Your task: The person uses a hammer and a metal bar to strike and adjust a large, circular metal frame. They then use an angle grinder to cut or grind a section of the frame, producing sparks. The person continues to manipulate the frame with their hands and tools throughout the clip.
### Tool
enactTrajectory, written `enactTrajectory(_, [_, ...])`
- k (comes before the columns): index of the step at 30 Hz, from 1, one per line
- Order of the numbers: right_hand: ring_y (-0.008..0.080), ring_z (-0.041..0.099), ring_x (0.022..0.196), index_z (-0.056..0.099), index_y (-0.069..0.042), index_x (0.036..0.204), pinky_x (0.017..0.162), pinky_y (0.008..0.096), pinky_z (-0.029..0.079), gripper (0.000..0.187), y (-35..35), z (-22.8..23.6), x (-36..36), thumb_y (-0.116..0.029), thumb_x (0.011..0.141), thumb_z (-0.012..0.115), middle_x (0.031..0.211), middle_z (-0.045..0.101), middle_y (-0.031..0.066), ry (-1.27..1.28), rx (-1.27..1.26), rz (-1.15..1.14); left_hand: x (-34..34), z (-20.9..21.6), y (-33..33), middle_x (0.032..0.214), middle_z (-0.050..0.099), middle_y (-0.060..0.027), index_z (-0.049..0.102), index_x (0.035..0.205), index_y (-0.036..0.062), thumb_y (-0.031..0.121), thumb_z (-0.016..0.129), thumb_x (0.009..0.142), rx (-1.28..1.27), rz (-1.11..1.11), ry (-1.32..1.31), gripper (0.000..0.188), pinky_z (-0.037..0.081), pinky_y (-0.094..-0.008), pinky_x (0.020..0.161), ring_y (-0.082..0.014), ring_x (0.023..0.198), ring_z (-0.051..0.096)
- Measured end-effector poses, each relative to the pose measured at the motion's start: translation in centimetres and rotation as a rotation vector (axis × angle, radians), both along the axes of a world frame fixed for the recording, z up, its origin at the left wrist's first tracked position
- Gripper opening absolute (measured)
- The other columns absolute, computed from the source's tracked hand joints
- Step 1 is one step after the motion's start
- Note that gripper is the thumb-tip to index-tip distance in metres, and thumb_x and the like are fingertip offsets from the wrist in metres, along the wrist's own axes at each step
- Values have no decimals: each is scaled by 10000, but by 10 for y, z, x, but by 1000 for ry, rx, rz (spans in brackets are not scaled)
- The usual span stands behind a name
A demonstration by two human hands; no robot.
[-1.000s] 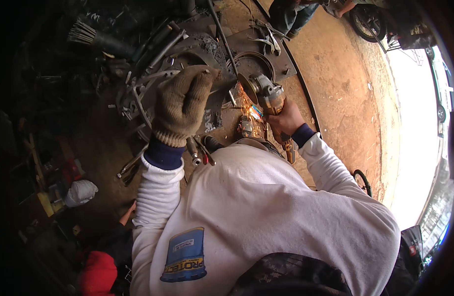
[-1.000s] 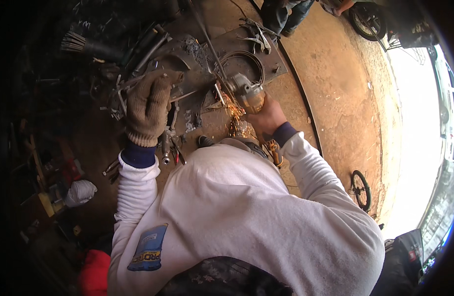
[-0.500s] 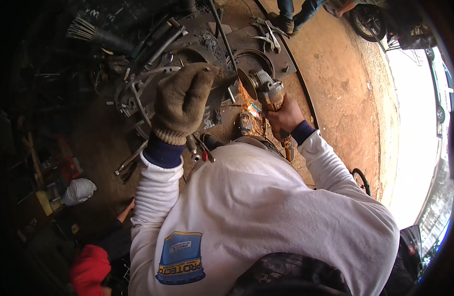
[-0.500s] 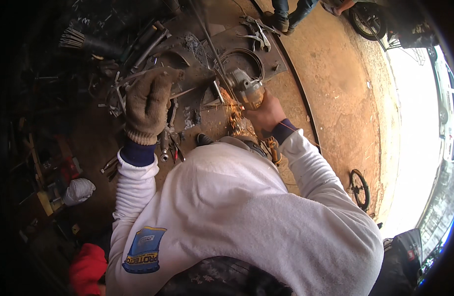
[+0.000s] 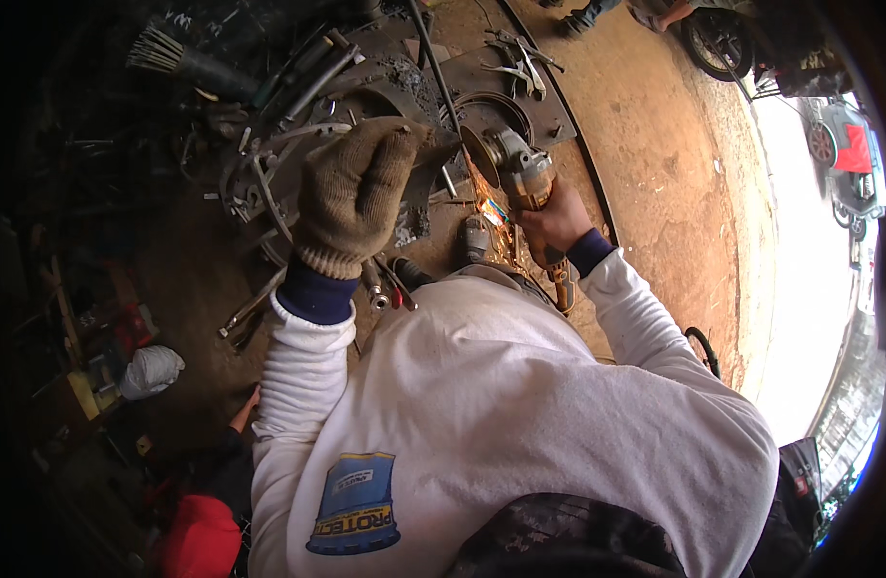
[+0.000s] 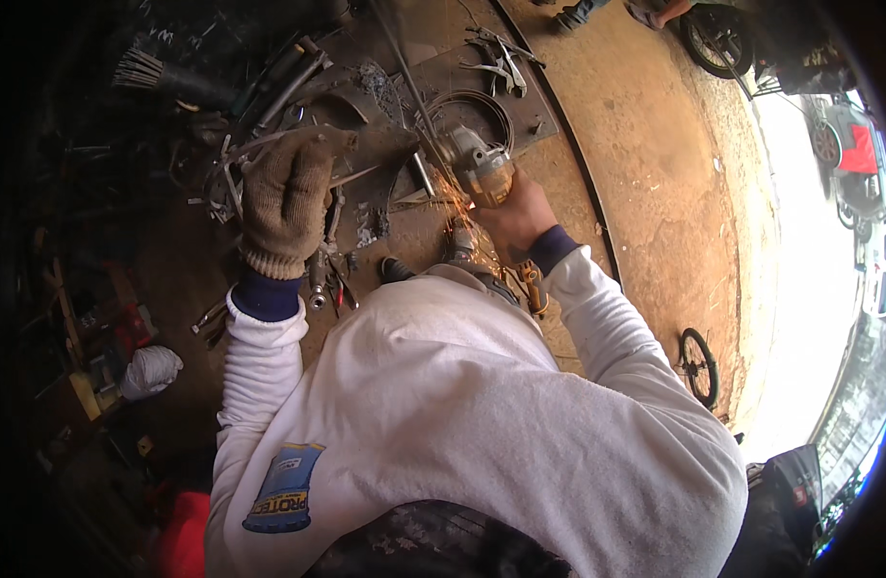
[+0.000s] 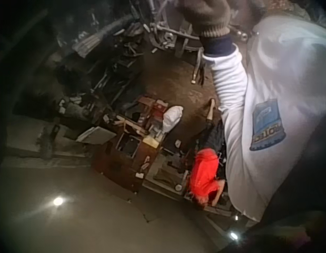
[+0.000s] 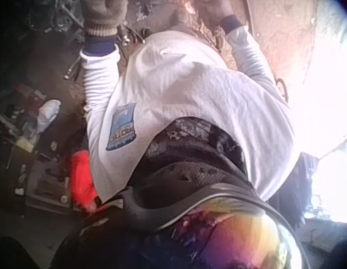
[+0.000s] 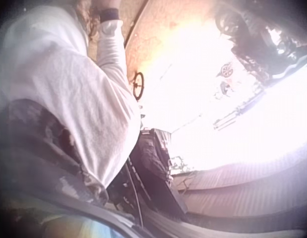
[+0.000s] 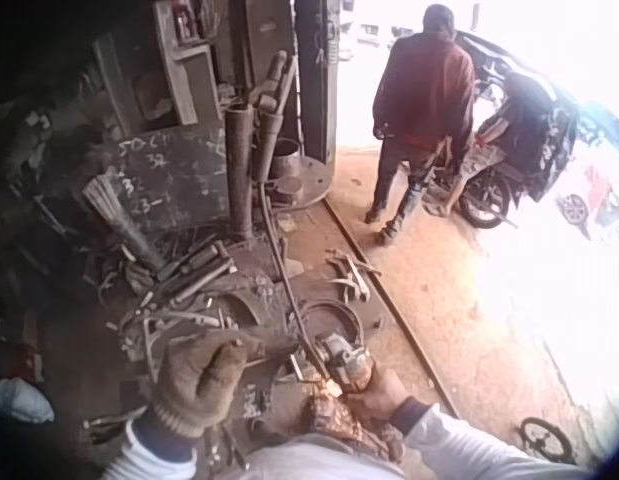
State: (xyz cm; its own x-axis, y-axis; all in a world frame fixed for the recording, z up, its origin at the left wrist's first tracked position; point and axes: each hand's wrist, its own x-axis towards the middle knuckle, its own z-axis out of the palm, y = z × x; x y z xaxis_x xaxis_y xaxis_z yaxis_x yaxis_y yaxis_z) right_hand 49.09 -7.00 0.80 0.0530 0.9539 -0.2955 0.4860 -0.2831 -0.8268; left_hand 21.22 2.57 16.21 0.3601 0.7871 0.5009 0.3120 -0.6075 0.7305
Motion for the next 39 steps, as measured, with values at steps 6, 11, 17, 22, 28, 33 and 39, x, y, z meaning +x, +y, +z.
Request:
enactTrajectory(6, [353, 708, 999, 539, 30, 1304, 890, 408, 551, 761, 2, 6, 0, -299, 686, 837, 1057, 719, 238, -10, -49, 2, 0, 6, -6, 660, 618, -32, 716, 1020, 21, 251, 620, 1007, -106, 13, 31, 250, 426, -291, 519, -103, 511, 517])
enactTrajectory(11, [362, 703, 1012, 535, 47, 1301, 895, 408, 546, 777, 2, 1, 1, -311, 681, 837, 1062, 716, 249, -25, -37, -9, 0, 1, -2, 640, 595, -26, 715, 1017, 19, 258, 618, 1009, -9, 0, 7, 258, 420, -286, 511, -98, 510, 513])
enactTrajectory(17, [362, 701, 1026, 537, 41, 1306, 901, 407, 545, 784, 1, -10, 4, -307, 672, 841, 1080, 714, 250, 0, -21, -4, -1, 2, -6, 639, 588, -12, 712, 1022, 17, 267, 611, 1014, -132, 9, -3, 269, 417, -277, 504, -84, 519, 515])
enactTrajectory(22, [356, 699, 1036, 543, 36, 1303, 914, 409, 545, 774, -1, -4, 4, -295, 671, 843, 1099, 712, 244, -14, -83, 29, -1, 2, -5, 642, 587, -10, 709, 1024, 13, 273, 611, 1015, -133, 17, 0, 278, 413, -274, 500, -82, 520, 509])
enactTrajectory(28, [359, 693, 1050, 548, 38, 1293, 932, 409, 541, 764, -3, -9, 7, -302, 675, 843, 1112, 708, 244, -12, -69, 27, 1, 4, -4, 654, 592, -17, 706, 1028, 8, 278, 621, 1010, -122, 17, 2, 284, 415, -275, 505, -87, 522, 505])
enactTrajectory(33, [360, 695, 1049, 548, 41, 1286, 927, 405, 542, 760, 1, -8, 3, -312, 681, 845, 1103, 710, 242, -6, -49, -6, 0, 1, -3, 658, 594, -21, 701, 1042, 6, 272, 624, 1008, -82, 16, 10, 280, 416, -276, 507, -88, 527, 510])
enactTrajectory(39, [356, 701, 1025, 554, 59, 1260, 899, 404, 549, 753, 3, -5, 5, -309, 671, 847, 1062, 713, 254, 23, -92, -1, -1, 2, -6, 660, 597, -17, 698, 1056, 6, 270, 621, 1009, -134, 17, 9, 279, 417, -276, 506, -83, 533, 513])
